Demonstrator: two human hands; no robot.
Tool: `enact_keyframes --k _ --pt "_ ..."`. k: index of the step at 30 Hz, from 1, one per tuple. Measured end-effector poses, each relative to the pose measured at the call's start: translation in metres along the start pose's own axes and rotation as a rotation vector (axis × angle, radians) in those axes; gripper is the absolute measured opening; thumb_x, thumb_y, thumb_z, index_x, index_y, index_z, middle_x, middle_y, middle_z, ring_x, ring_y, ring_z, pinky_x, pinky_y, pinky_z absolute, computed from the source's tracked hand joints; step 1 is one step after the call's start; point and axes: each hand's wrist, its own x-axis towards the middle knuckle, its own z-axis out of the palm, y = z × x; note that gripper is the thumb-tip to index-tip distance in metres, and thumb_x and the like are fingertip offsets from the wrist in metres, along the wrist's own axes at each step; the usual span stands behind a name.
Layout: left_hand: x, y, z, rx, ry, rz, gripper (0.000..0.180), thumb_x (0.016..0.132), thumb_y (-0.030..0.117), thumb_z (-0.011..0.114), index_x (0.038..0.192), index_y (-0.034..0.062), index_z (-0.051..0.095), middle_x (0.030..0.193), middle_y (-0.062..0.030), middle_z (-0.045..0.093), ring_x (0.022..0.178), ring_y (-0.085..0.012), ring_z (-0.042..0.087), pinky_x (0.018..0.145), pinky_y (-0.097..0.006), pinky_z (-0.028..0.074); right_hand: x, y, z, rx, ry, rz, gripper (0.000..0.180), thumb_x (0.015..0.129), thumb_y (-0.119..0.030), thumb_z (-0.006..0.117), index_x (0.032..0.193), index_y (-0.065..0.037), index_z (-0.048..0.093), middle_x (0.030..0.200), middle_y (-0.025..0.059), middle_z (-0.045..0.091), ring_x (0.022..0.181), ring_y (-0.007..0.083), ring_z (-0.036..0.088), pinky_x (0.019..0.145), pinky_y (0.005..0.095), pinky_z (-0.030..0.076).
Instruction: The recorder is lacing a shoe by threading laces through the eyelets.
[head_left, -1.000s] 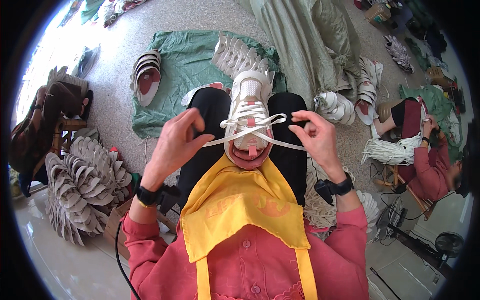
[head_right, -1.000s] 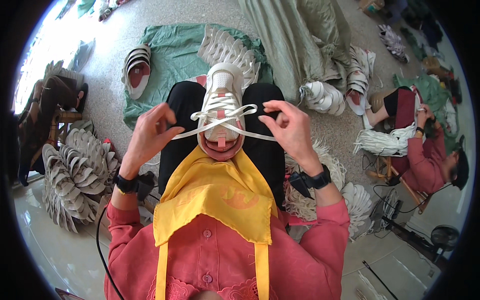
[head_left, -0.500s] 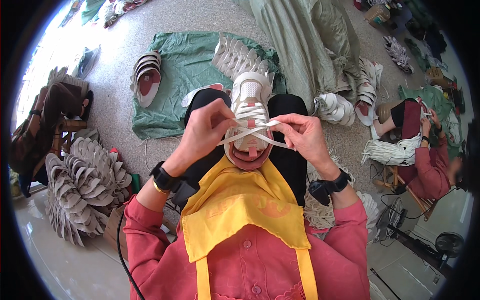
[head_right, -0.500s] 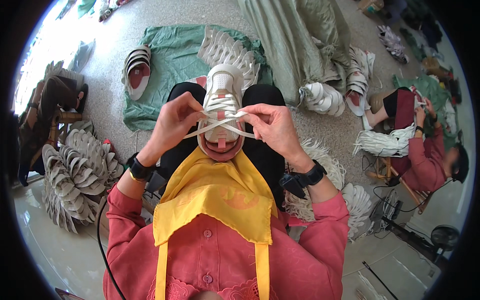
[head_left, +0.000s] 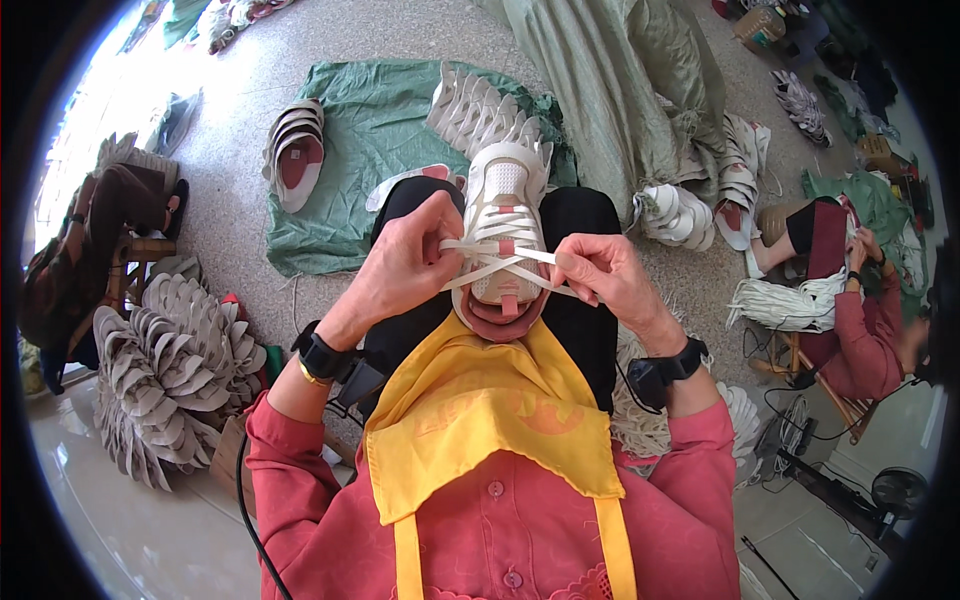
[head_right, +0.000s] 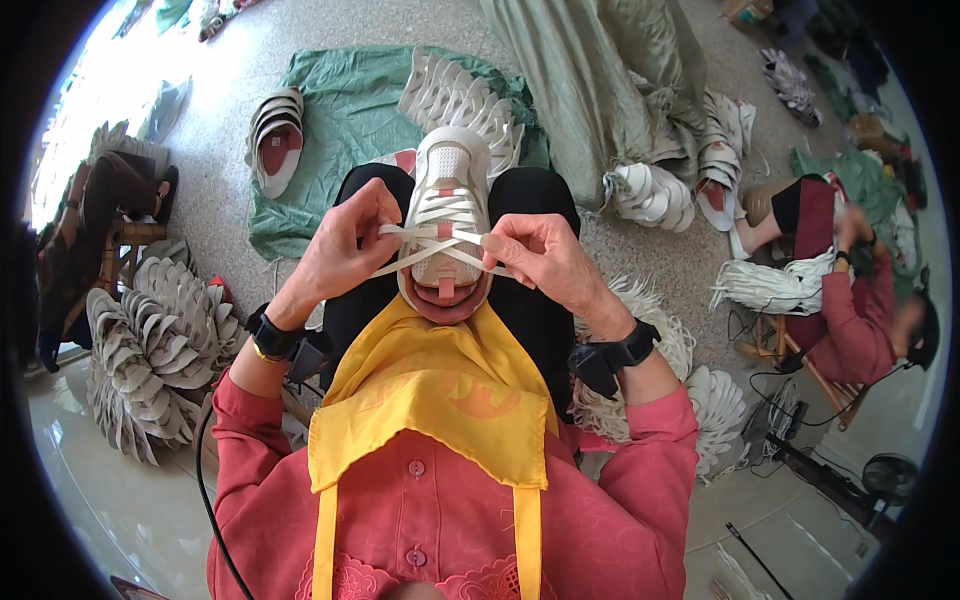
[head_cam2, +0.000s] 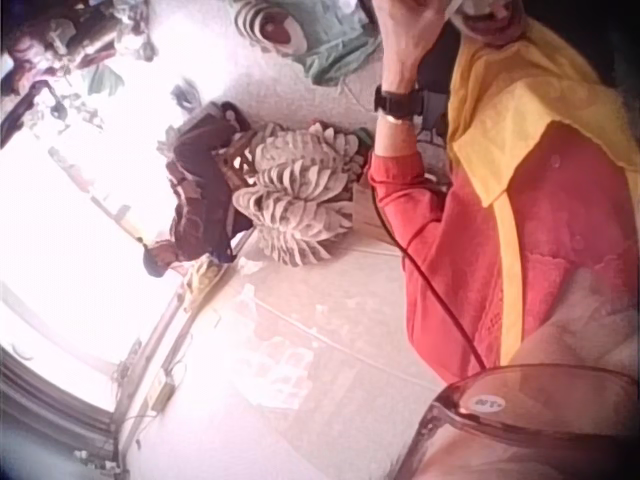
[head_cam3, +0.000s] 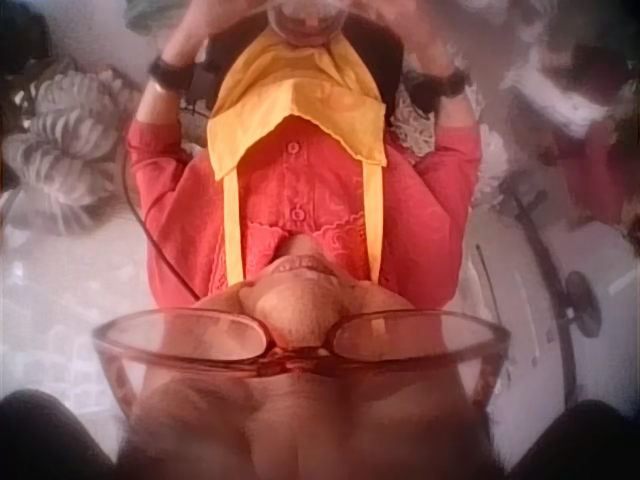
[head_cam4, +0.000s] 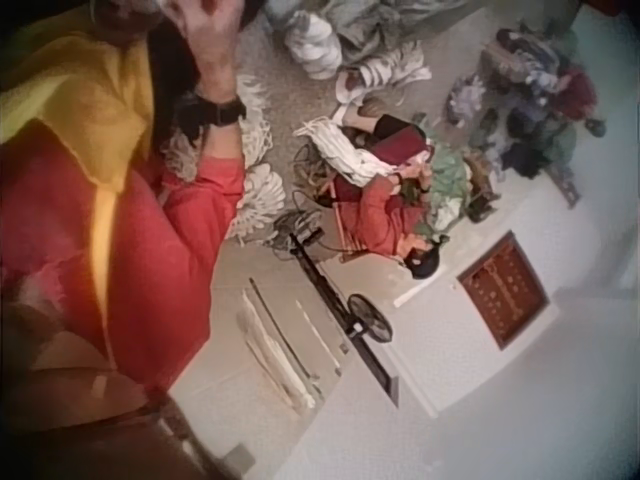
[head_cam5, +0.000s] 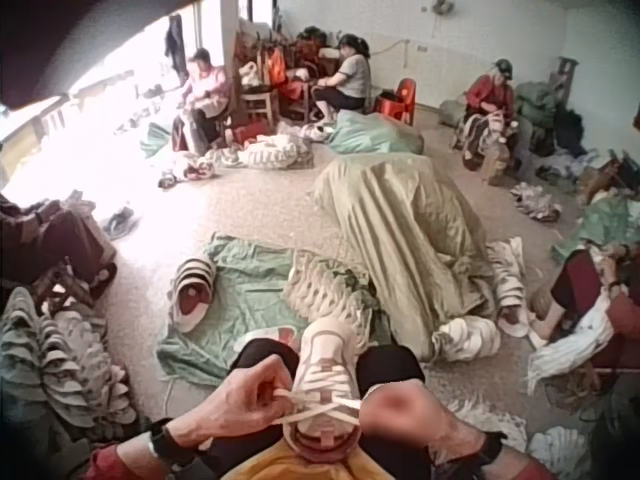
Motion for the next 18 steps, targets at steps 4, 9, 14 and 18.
enact_keyframes --k 4,9,14,18 --pt "0.003 -0.008 0.01 0.135 0.187 0.171 0.013 0.085 -0.005 0.064 0.091 0.0023 0.055 0.075 -0.0058 0.053 0.059 -0.0099 0.05 0.054 -0.029 0.041 0.002 0.008 -0.004 0.053 0.04 -0.025 0.027 0.102 -0.027 0.066 0.088 -0.004 0.069 0.076 -0.0036 0.065 0.06 0.0006 0.049 0.051 0.0191 0.038" --pt "0.005 -0.012 0.02 0.191 0.319 0.224 0.011 0.087 -0.006 0.063 0.091 0.0004 0.055 0.076 -0.0093 0.058 0.065 -0.0178 0.061 0.058 -0.033 0.047 0.001 0.01 -0.003 0.04 0.097 -0.034 0.023 0.102 -0.024 0.067 0.091 -0.004 0.069 0.074 -0.0045 0.062 0.061 0.0009 0.05 0.052 0.0185 0.038" --pt "0.005 -0.01 0.012 -0.32 0.142 -0.134 0.012 0.094 0.004 0.068 0.09 0.0006 0.058 0.081 -0.0027 0.067 0.071 -0.0074 0.063 0.06 -0.026 0.047 0.001 0.014 -0.004 0.059 0.108 -0.025 0.023 0.103 -0.022 0.065 0.092 -0.003 0.068 0.072 -0.0044 0.058 0.061 0.0021 0.05 0.054 0.02 0.04" --pt "0.006 -0.006 0.0 -0.4 -0.119 -0.196 0.017 0.1 0.013 0.067 0.089 0.002 0.06 0.08 0.0015 0.065 0.072 -0.0018 0.057 0.059 -0.02 0.042 0.002 0.018 -0.005 0.08 0.124 -0.018 0.025 0.104 -0.024 0.063 0.09 -0.003 0.066 0.072 -0.0042 0.058 0.061 0.002 0.05 0.054 0.0199 0.04"
